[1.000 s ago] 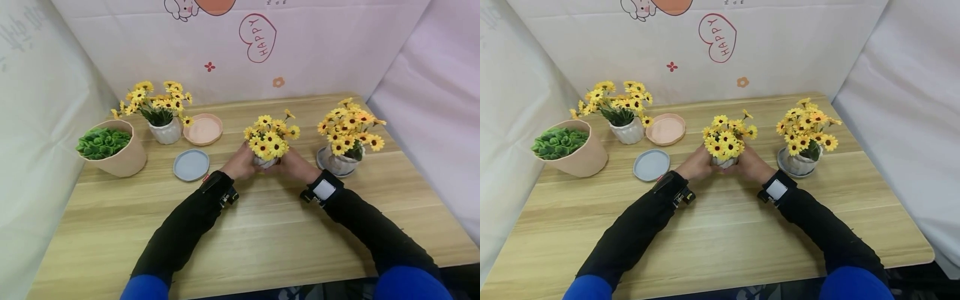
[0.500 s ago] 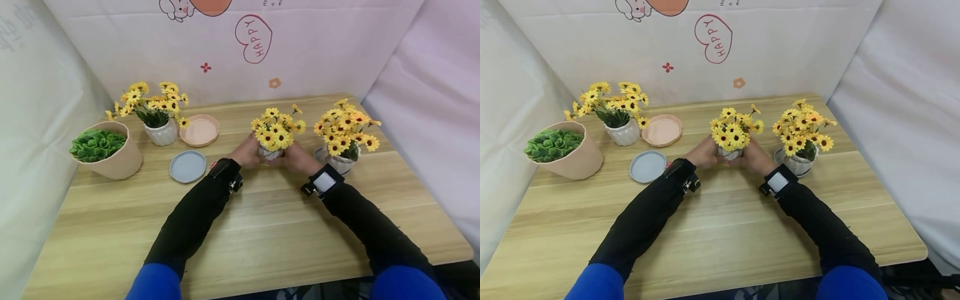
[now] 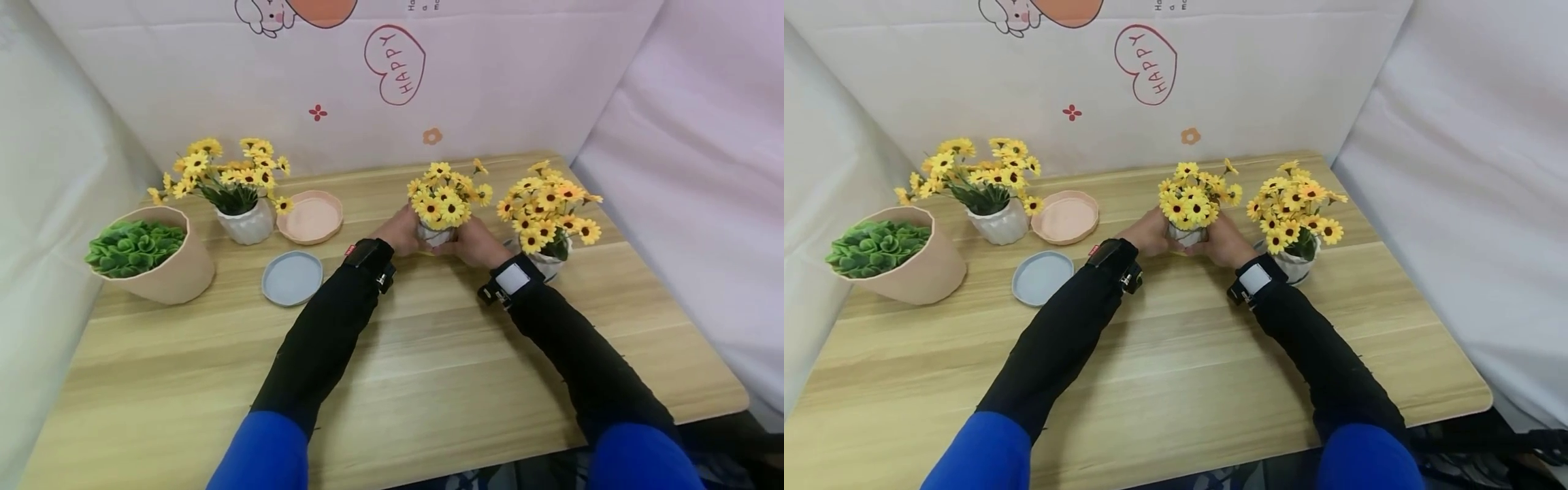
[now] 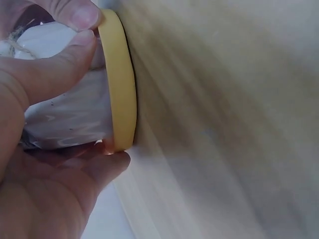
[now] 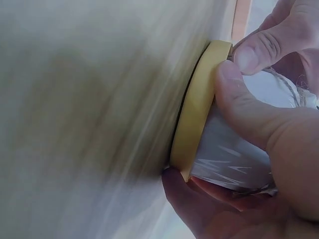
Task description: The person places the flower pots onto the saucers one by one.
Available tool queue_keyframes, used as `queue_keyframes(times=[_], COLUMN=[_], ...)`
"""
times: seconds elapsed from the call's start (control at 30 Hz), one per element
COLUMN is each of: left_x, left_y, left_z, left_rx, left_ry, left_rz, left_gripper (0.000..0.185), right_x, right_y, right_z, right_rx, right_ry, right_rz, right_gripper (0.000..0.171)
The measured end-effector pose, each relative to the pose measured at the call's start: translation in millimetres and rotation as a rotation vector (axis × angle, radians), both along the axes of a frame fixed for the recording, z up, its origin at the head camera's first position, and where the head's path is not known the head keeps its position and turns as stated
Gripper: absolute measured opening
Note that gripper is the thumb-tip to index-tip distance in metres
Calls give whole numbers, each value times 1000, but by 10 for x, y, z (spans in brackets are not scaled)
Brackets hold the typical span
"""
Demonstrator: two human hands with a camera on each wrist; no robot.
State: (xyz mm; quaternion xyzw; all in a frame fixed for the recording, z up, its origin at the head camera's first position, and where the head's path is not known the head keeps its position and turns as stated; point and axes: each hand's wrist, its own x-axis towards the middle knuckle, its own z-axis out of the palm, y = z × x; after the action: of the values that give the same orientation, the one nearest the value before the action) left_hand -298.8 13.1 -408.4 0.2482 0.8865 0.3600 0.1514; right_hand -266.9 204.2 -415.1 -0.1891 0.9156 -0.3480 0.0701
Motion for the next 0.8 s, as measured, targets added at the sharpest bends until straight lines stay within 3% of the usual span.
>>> queue_keyframes(times=[0.13,0.43,0.8], left_x=[-119,-367,-503], left_y=[-3,73,215], left_z=[6,-6,-20], left_rx=[-45,-93,-105], left_ry=[1,35,34], left_rz=[14,-36,-35], left_gripper=[104,107,102], right_x=[-97,-202,-290], right_y=[-32,-40,32], right_z=[-16,19,12], right_rx=[-36,-65,-44], right_ry=[-6,-50,-48], right_rz=[-22,-117,-181], right_gripper=[76,83,79])
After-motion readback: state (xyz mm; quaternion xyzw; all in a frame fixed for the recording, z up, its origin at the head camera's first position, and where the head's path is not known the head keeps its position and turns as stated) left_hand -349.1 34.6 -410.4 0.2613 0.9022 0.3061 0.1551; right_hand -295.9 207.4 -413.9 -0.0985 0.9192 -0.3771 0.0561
